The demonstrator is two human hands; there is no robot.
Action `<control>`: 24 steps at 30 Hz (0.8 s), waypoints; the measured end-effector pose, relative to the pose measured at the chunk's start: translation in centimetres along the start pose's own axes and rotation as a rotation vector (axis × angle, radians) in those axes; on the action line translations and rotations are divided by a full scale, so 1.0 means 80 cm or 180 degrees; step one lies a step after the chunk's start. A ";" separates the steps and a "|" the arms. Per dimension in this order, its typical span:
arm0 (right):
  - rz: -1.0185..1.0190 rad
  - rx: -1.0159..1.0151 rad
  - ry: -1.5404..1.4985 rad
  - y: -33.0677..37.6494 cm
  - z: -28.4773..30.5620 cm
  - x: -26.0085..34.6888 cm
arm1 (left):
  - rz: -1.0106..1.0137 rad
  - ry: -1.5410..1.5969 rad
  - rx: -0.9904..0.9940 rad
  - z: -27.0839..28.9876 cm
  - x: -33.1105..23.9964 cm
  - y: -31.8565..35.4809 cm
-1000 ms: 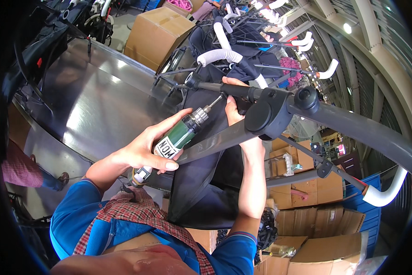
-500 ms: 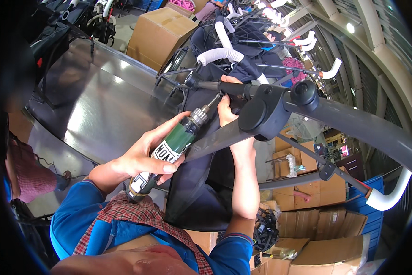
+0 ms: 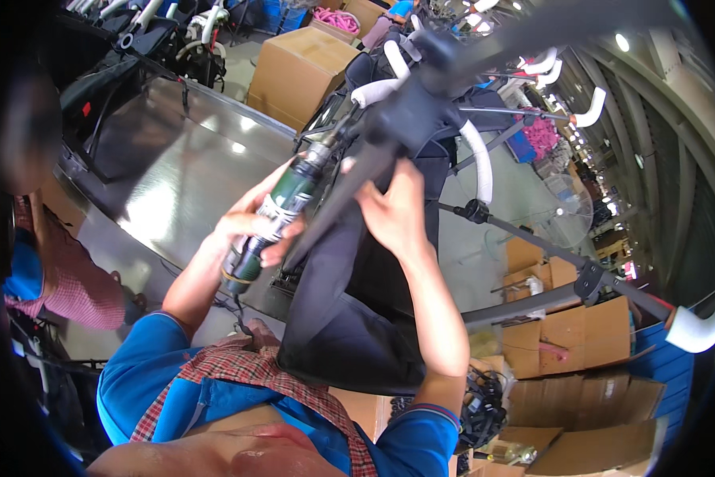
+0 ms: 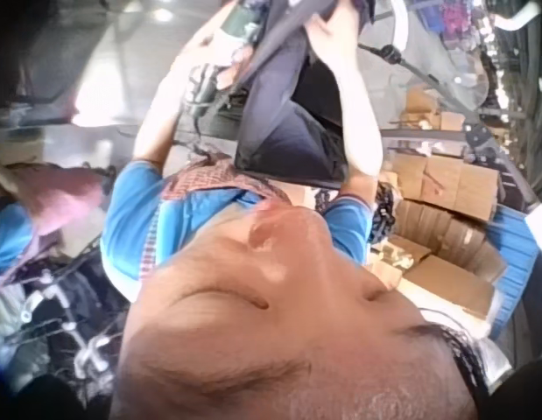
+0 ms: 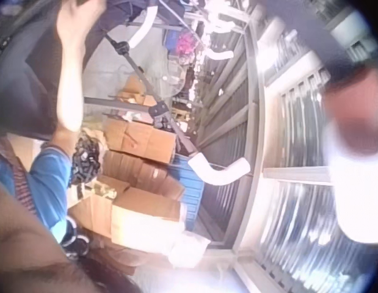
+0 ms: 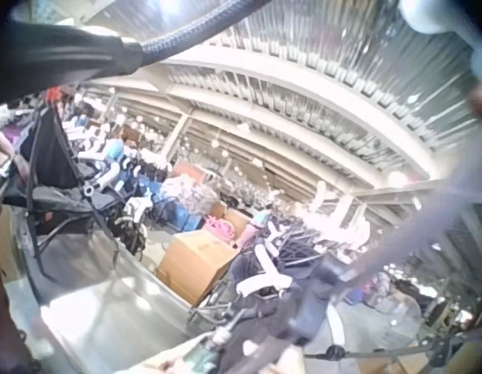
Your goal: The person uses a cordless drill to attach black plastic fasteners to the fabric seat of a stroller frame. They repeatedly pick fasteners from a table, align them on the stroller, and drive them in with the drill, then move the stroller along the assembly line.
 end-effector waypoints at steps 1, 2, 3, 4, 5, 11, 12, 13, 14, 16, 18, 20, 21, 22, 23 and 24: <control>-0.0366 0.0356 -0.0333 0.022 -0.007 -0.011 | 0.0144 0.0289 0.0048 0.004 0.010 0.009; -0.0315 0.0702 -0.0394 0.044 -0.012 -0.011 | 0.0280 0.0583 0.0087 0.009 0.019 0.020; -0.0267 0.1032 -0.0485 0.068 -0.016 -0.012 | 0.0318 0.0487 -0.0150 0.016 0.032 0.031; -0.0094 0.1495 -0.0044 0.098 -0.017 -0.016 | 0.0365 0.0213 -0.0422 0.033 0.051 0.045; 0.0314 0.1210 0.0167 0.127 0.000 -0.020 | 0.0441 0.0096 -0.0713 0.042 0.069 0.064; 0.2056 -0.3079 0.0653 0.332 0.290 -0.002 | 0.1290 -0.0212 -0.2716 0.072 0.178 0.230; 0.1994 -0.3777 0.0491 0.361 0.328 -0.040 | 0.1594 -0.0460 -0.3187 0.088 0.200 0.274; 0.1315 -0.3898 0.0410 0.365 0.348 -0.099 | 0.1922 -0.0669 -0.3672 0.100 0.218 0.321; 0.0659 -0.3346 -0.0213 0.358 0.351 -0.173 | 0.2069 -0.0841 -0.3863 0.066 0.221 0.297; -0.0455 -0.2547 -0.1612 0.337 0.302 -0.296 | 0.2021 -0.1549 -0.3254 0.075 0.237 0.318; -0.1182 -0.1913 -0.3219 0.318 0.202 -0.383 | 0.2340 -0.1343 -0.3856 0.029 0.238 0.317; -0.1871 -0.0999 -0.4725 0.295 0.118 -0.407 | 0.2422 -0.1289 -0.3666 0.043 0.263 0.365; -0.1842 -0.0359 -0.5196 0.279 0.095 -0.376 | 0.2379 -0.1213 -0.3605 0.043 0.281 0.383; -0.1821 0.0242 -0.5657 0.276 0.083 -0.344 | 0.2457 -0.1200 -0.3607 0.042 0.296 0.394; -0.2024 0.0242 -0.5491 0.277 0.068 -0.371 | 0.2538 -0.1201 -0.3627 0.045 0.311 0.402; -0.1907 -0.0187 -0.5094 0.270 0.059 -0.402 | 0.2590 -0.1223 -0.3642 0.044 0.323 0.409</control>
Point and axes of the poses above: each hand's wrist, its own y-axis away from the middle knuckle, its own z-axis out of the back of the hand, x = y × z, the point moved 7 cm from there along -y, towards the middle knuckle, and after that the axes turned 13 degrees about -y, right-handed, at the moved point
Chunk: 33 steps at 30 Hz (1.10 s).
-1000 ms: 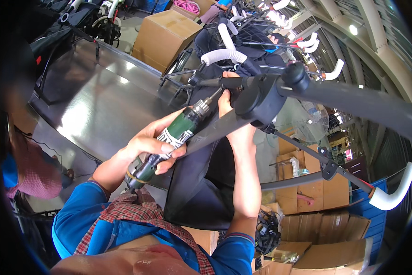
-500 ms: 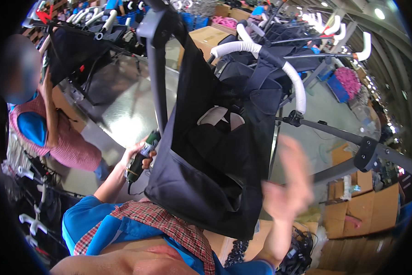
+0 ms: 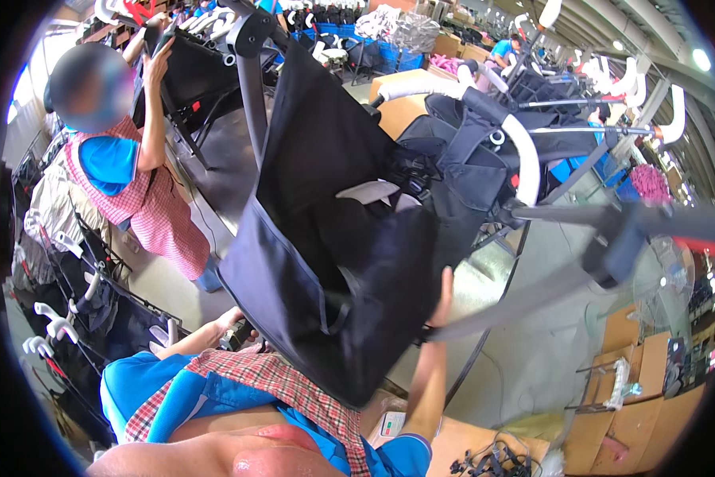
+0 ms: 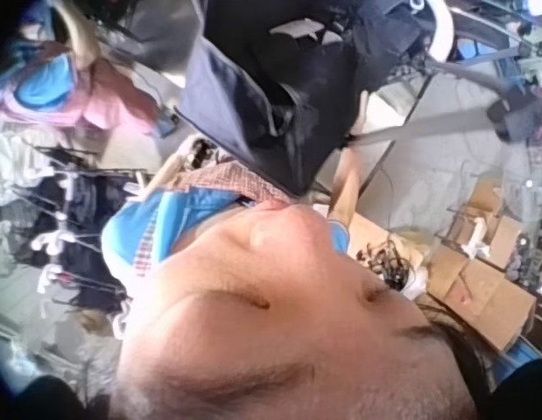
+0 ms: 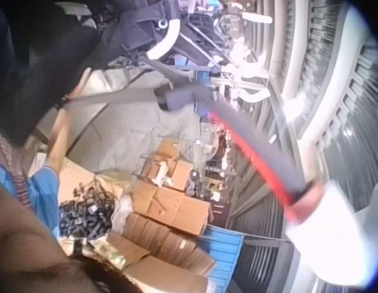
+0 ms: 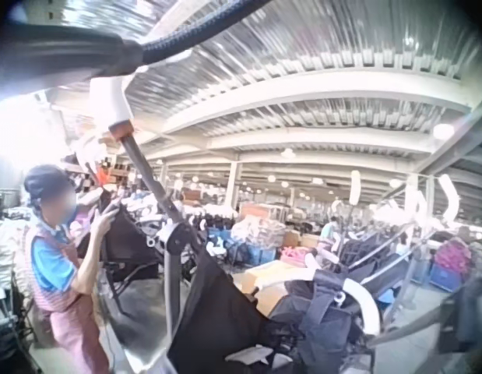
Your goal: The person uses a cordless drill to attach black plastic fasteners to the fabric seat of a stroller frame. They repeatedly pick fasteners from a table, align them on the stroller, and drive them in with the drill, then move the stroller along the assembly line.
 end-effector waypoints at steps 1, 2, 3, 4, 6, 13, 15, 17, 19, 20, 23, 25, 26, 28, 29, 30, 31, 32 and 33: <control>0.0372 -0.0222 0.0158 -0.027 0.028 -0.005 | 0.0017 -0.0041 0.0024 -0.005 0.009 -0.008; 0.1220 0.0141 0.1380 -0.053 0.022 -0.013 | 0.0005 -0.0055 0.0098 -0.001 0.004 -0.017; 0.2209 0.0188 0.2544 -0.074 0.016 -0.026 | 0.0018 -0.0040 0.0197 -0.003 -0.004 -0.024; 0.2380 0.0028 0.3193 -0.096 0.005 -0.058 | 0.0056 0.0005 0.0283 -0.003 -0.017 -0.024; 0.1465 -0.1182 0.2854 -0.156 0.009 -0.130 | 0.0262 0.0103 0.0469 -0.023 -0.062 0.001; 0.0590 0.0147 0.2713 -0.280 -0.084 -0.329 | -0.0065 -0.0497 0.0887 -0.003 -0.105 -0.033; 0.0146 -0.0068 0.2566 -0.277 -0.102 -0.338 | -0.0034 -0.0624 0.0796 0.002 -0.119 -0.031; 0.0932 0.0307 0.3217 -0.272 -0.096 -0.292 | -0.0141 -0.0529 0.0981 -0.002 -0.121 -0.053; 0.1763 0.0614 0.3503 -0.252 -0.119 -0.224 | -0.0133 -0.0508 0.0767 0.016 -0.101 -0.083; 0.2276 0.0499 0.3569 -0.246 -0.115 -0.161 | 0.0012 -0.0367 0.0826 -0.004 -0.115 -0.077; 0.3527 0.0051 0.3705 -0.229 -0.102 0.027 | 0.0326 -0.0235 0.0708 -0.042 -0.138 -0.083; 0.4073 -0.0967 0.4207 -0.230 -0.058 0.159 | 0.0437 -0.0280 0.0745 -0.073 -0.156 -0.090; 0.4382 -0.1417 0.4081 -0.234 -0.014 0.229 | 0.0536 -0.0424 0.0776 -0.080 -0.153 -0.102; 0.4403 -0.2611 0.4232 -0.238 0.062 0.364 | 0.0714 -0.0850 0.0735 -0.100 -0.166 -0.108; 0.4463 -0.2593 0.3972 -0.239 0.082 0.422 | 0.0781 -0.1067 0.0720 -0.108 -0.172 -0.110; 0.4524 -0.2577 0.3716 -0.240 0.098 0.467 | 0.0761 -0.1171 0.0734 -0.115 -0.176 -0.117; 0.3834 -0.1977 0.3234 -0.262 0.114 0.496 | 0.0760 -0.1261 0.0710 -0.118 -0.176 -0.119; 0.3124 -0.1396 0.2717 -0.285 0.118 0.503 | 0.0769 -0.1351 0.0664 -0.119 -0.177 -0.119; 0.2850 -0.1263 0.2378 -0.291 0.121 0.501 | 0.0762 -0.1192 0.0632 -0.125 -0.184 -0.115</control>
Point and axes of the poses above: each hand's wrist, its own y-axis away from the middle knuckle, its own z-axis out of the back of the hand, x = y × z, the point moved 7 cm from there along -y, towards the middle knuckle, and after that the axes turned 13 degrees about -y, right-handed, at the moved point
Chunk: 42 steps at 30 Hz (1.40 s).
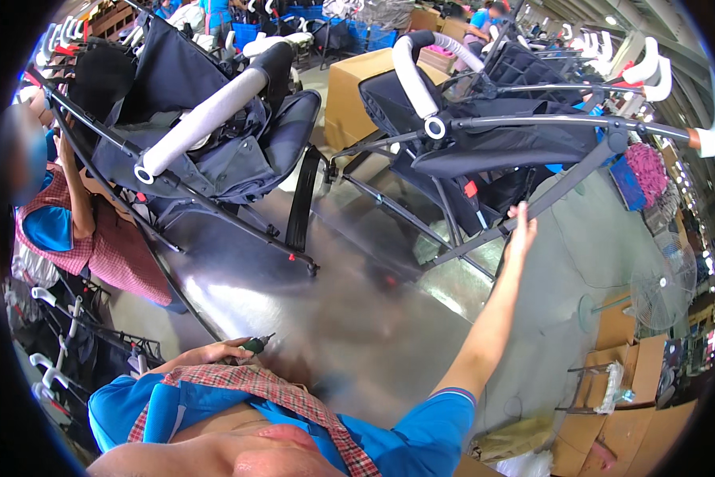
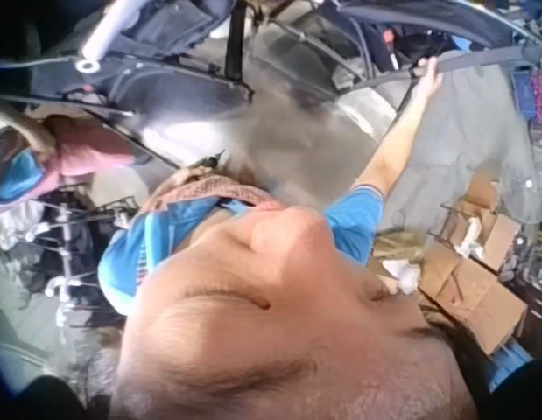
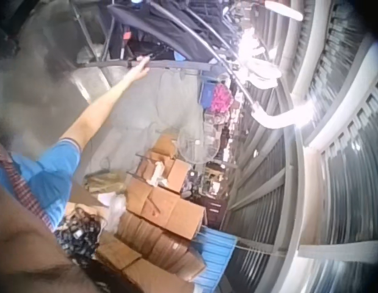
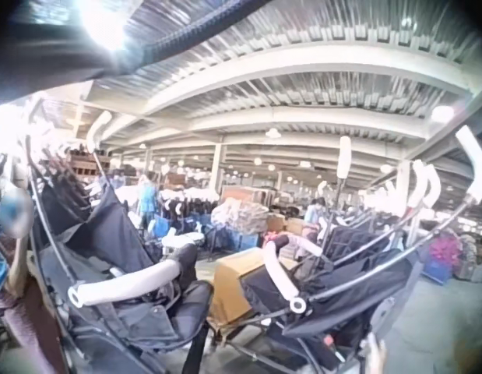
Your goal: The person uses a cordless drill to attach black plastic fasteners to the fabric seat of a stroller frame. They repeatedly pick fasteners from a table, align them on the stroller, and drive them in with the drill, then move the stroller along the assembly line.
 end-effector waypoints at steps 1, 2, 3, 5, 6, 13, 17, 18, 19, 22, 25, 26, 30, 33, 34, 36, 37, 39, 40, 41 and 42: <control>-0.0306 0.0082 -0.0297 0.004 0.000 0.000 | 0.0155 0.0306 -0.0087 0.002 0.018 -0.009; -0.0215 0.0136 -0.0007 0.017 -0.010 0.007 | 0.0137 0.0459 0.0001 -0.009 0.009 -0.005; 0.0052 0.0203 0.0525 0.028 -0.004 0.020 | 0.0053 0.0552 0.0118 -0.014 -0.013 -0.001; 0.0463 0.0549 0.0895 0.102 -0.067 0.050 | -0.0002 0.0622 0.0099 -0.013 -0.013 -0.002; 0.0446 0.0739 0.0854 0.139 -0.094 0.059 | 0.0008 0.0508 0.0026 -0.005 0.002 -0.017; 0.1169 0.1096 0.1157 0.404 -0.236 0.112 | -0.0479 0.0179 0.0548 -0.014 -0.007 0.001; 0.1455 0.1493 0.1876 0.541 -0.369 0.162 | -0.1129 0.0079 0.0765 0.006 0.021 0.008; 0.1406 0.1743 0.1933 0.561 -0.394 0.161 | -0.1023 0.0054 0.0801 0.006 0.023 0.020; 0.1363 0.1984 0.1977 0.579 -0.417 0.159 | -0.0922 0.0015 0.0824 0.006 0.025 0.034; 0.0725 0.2551 0.2423 0.619 -0.463 0.155 | -0.0882 -0.0064 0.0878 0.016 0.054 0.053; 0.1233 0.2688 0.2170 0.650 -0.436 0.166 | -0.1022 -0.0081 0.1092 0.027 0.072 0.083; 0.1302 0.2688 0.2679 0.659 -0.411 0.169 | -0.0908 -0.0026 0.0884 0.036 0.076 0.099; 0.1254 0.2207 0.4140 0.686 -0.300 0.145 | -0.0953 -0.0053 0.0586 0.077 0.101 0.094; 0.1464 0.2173 0.3757 0.699 -0.274 0.174 | -0.1054 0.0048 0.0350 0.105 0.081 0.088; 0.1574 0.2222 0.3650 0.707 -0.261 0.186 | -0.1116 0.0028 0.0300 0.109 0.065 0.090; 0.1694 0.2312 0.3438 0.727 -0.236 0.211 | -0.1325 -0.0198 0.0146 0.111 0.019 0.093; 0.1780 0.2367 0.3274 0.737 -0.226 0.222 | -0.1459 -0.0389 0.0032 0.109 -0.007 0.094; 0.2153 0.2100 0.2953 0.750 -0.205 0.268 | -0.1529 -0.0539 -0.0150 0.092 -0.052 0.097; 0.2648 0.1869 0.2765 0.751 -0.200 0.306 | -0.1717 -0.0768 0.0008 0.083 -0.078 0.099; 0.3132 0.1637 0.2554 0.754 -0.192 0.343 | -0.2196 -0.0721 0.0116 0.066 -0.106 0.105; 0.3198 0.0882 0.2552 0.751 -0.162 0.381 | -0.2138 -0.0941 0.0108 0.070 -0.121 0.086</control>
Point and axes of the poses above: each hand's wrist, its own y-axis away from the middle knuckle, its own z-axis out of the back of the hand, x = y × z, the point moved 7 cm from there along -y, towards the middle knuckle, and after that the axes turned 13 degrees about -y, right-handed, at the moved point
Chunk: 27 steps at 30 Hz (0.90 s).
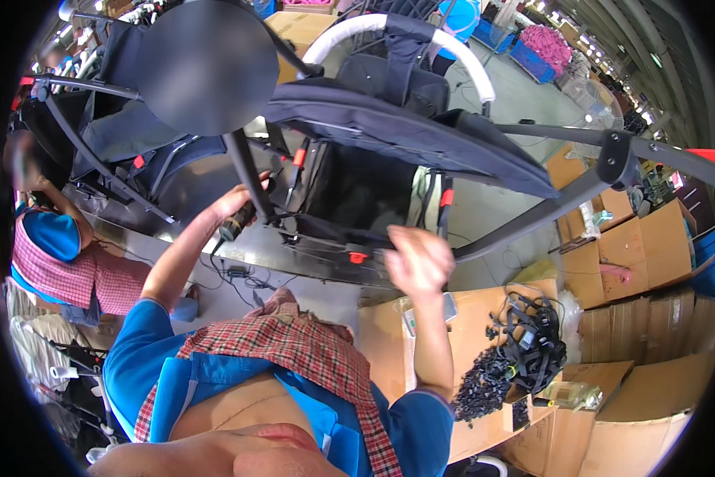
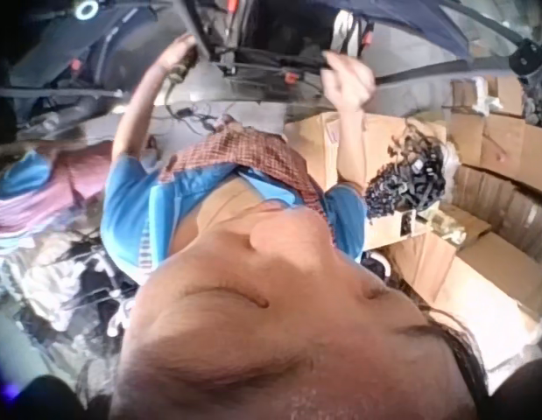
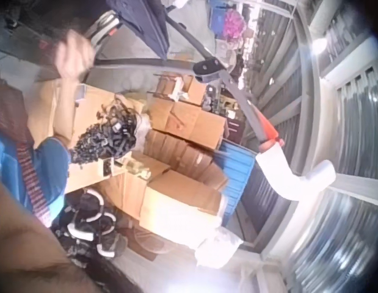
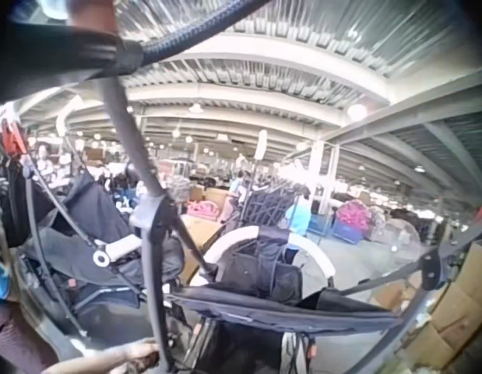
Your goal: The person uses a cordless drill to attach black plastic fasteners to the fabric seat of a stroller frame. They repeatedly pick fasteners from a table, align them on the stroller, and drive them in with the drill, then move the stroller along the assembly line.
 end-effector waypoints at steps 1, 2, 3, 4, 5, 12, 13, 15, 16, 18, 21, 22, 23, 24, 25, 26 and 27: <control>-0.0250 -0.0576 0.0290 0.004 0.054 -0.011 | 0.0063 -0.0191 0.0068 0.005 0.003 -0.024; -0.0725 -0.1392 0.0335 0.028 0.124 -0.042 | -0.0245 0.0000 0.0112 -0.020 -0.035 -0.043; -0.1177 -0.2243 0.0321 0.060 0.175 -0.079 | -0.0276 0.0053 0.0467 -0.036 -0.052 -0.064; -0.1757 -0.2180 -0.0255 0.073 0.185 -0.129 | -0.0008 -0.0077 0.0379 -0.043 -0.065 -0.075; -0.2348 -0.2075 -0.0868 0.090 0.175 -0.177 | 0.0285 -0.0204 0.0263 -0.046 -0.073 -0.080; -0.4784 -0.0079 -0.3386 0.166 -0.009 -0.302 | 0.0146 0.0073 0.0072 -0.039 -0.067 -0.075; -0.4810 -0.0066 -0.3489 0.168 -0.009 -0.307 | 0.0108 0.0048 0.0062 -0.040 -0.065 -0.072; -0.4823 0.0026 -0.3506 0.165 -0.016 -0.312 | 0.0138 -0.0220 -0.0082 -0.038 -0.066 -0.056; -0.4920 0.0008 -0.3426 0.161 -0.021 -0.320 | 0.0170 -0.0205 -0.0138 -0.041 -0.073 -0.050; -0.5045 0.0119 -0.3351 0.153 -0.038 -0.345 | 0.0251 -0.0163 -0.0162 -0.041 -0.078 -0.055; -0.4884 0.0789 -0.2841 0.128 -0.054 -0.376 | 0.0251 -0.0115 -0.0188 -0.025 -0.073 -0.068; -0.4921 0.0753 -0.2737 0.125 -0.057 -0.384 | 0.0232 -0.0143 -0.0350 -0.023 -0.070 -0.075; -0.4928 0.0750 -0.2703 0.123 -0.061 -0.389 | 0.0210 -0.0172 -0.0511 -0.022 -0.069 -0.082; -0.4958 0.0760 -0.2651 0.124 -0.064 -0.395 | 0.0170 -0.0172 -0.0520 -0.022 -0.070 -0.087; -0.4978 0.0749 -0.2570 0.128 -0.056 -0.408 | 0.0103 -0.0123 -0.0479 -0.029 -0.079 -0.090; -0.4916 0.0843 -0.2798 0.142 -0.052 -0.428 | 0.0069 -0.0133 -0.0480 -0.032 -0.082 -0.097; -0.4882 0.0833 -0.2837 0.144 -0.058 -0.422 | 0.0100 -0.0149 -0.0538 -0.028 -0.076 -0.098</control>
Point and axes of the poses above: each hand's wrist, its own y-axis away from the middle knuckle, its own z-axis out of the back of the hand, x = y × z, the point moved 7 cm from there along -y, towards the middle knuckle, and after that the axes turned 13 degrees about -y, right-handed, at the moved point
